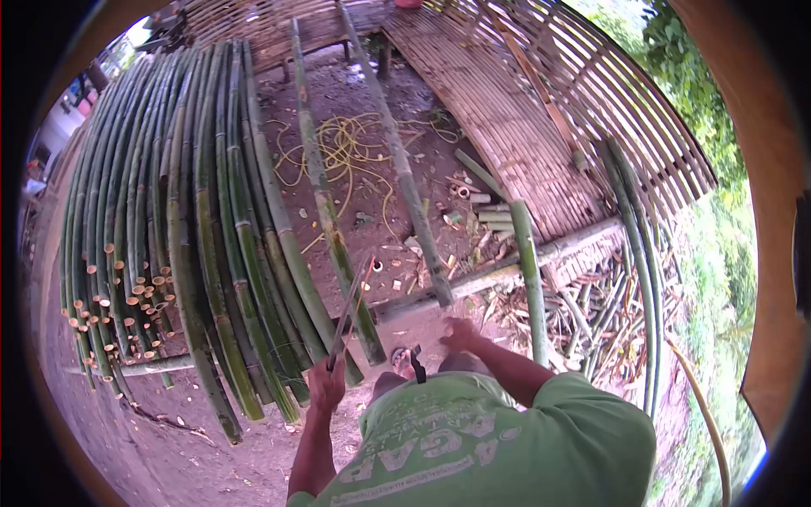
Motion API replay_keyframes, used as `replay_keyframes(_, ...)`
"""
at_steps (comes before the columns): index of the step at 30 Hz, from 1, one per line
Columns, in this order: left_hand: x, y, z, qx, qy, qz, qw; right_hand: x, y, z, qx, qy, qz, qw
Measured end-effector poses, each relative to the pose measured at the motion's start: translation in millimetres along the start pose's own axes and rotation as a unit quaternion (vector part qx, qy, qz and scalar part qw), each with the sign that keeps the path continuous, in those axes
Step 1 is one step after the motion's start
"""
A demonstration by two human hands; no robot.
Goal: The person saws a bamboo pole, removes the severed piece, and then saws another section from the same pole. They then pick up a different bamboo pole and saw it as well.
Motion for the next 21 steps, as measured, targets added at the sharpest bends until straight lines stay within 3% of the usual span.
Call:
replay_keyframes(1, -12.9, -13.9, -8.8, -0.016, -0.011, 0.02, 1.0, 10.5, 16.0, -43.1, 0.022, -0.039, -0.036, 0.998)
replay_keyframes(3, -31.2, -42.0, -19.1, -0.028, -0.046, 0.046, 0.998, 55.0, 101.3, -69.4, 0.111, -0.174, -0.149, 0.967)
replay_keyframes(7, -33.6, -82.9, -25.7, -0.037, -0.015, 0.064, 0.997, 134.6, 168.4, -168.7, 0.114, -0.381, -0.211, 0.893)
replay_keyframes(8, -27.9, -91.4, -29.6, -0.013, 0.038, 0.076, 0.996, 146.1, 153.6, -214.4, 0.091, -0.393, -0.199, 0.893)
replay_keyframes(10, -17.4, -107.3, -39.7, 0.037, 0.077, 0.064, 0.994, 164.1, 96.0, -293.9, 0.038, -0.442, -0.075, 0.893)
replay_keyframes(11, -11.5, -116.0, -48.4, 0.063, 0.098, 0.052, 0.992, 169.2, 16.0, -385.5, -0.086, -0.371, -0.123, 0.916)
replay_keyframes(12, -0.8, -119.8, -79.9, 0.064, 0.163, 0.07, 0.982, 171.0, 63.5, -334.9, -0.003, -0.403, -0.059, 0.913)
replay_keyframes(13, 2.2, -129.8, -86.2, 0.047, 0.166, 0.07, 0.982, 165.3, 49.3, -357.1, -0.058, -0.406, -0.055, 0.911)
replay_keyframes(14, 2.6, -136.8, -87.6, 0.028, 0.168, 0.071, 0.983, 157.3, 68.7, -335.8, -0.141, -0.419, -0.057, 0.895)
replay_keyframes(15, 1.9, -141.8, -85.5, 0.007, 0.168, 0.074, 0.983, 155.0, 72.2, -336.8, -0.095, -0.411, -0.013, 0.907)
replay_keyframes(17, -11.9, -157.2, -89.1, -0.081, 0.099, 0.073, 0.989, 140.8, 76.1, -340.8, -0.004, -0.385, 0.063, 0.921)
replay_keyframes(20, -20.8, -176.3, -125.9, -0.163, 0.045, 0.086, 0.982, 87.6, 100.8, -324.4, -0.015, -0.321, 0.043, 0.946)
replay_keyframes(21, -26.5, -182.7, -134.3, -0.185, 0.022, 0.093, 0.978, 50.6, 151.7, -277.1, 0.028, -0.293, 0.09, 0.951)
Point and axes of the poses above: each hand's wrist, its own x-axis away from the middle knuckle, its own y-axis out of the back of the hand, z = x × y, the point moved 8 cm from there along -x, towards the middle knuckle, and after that the axes turned 8 degrees about -z, right-handed, at the moved point
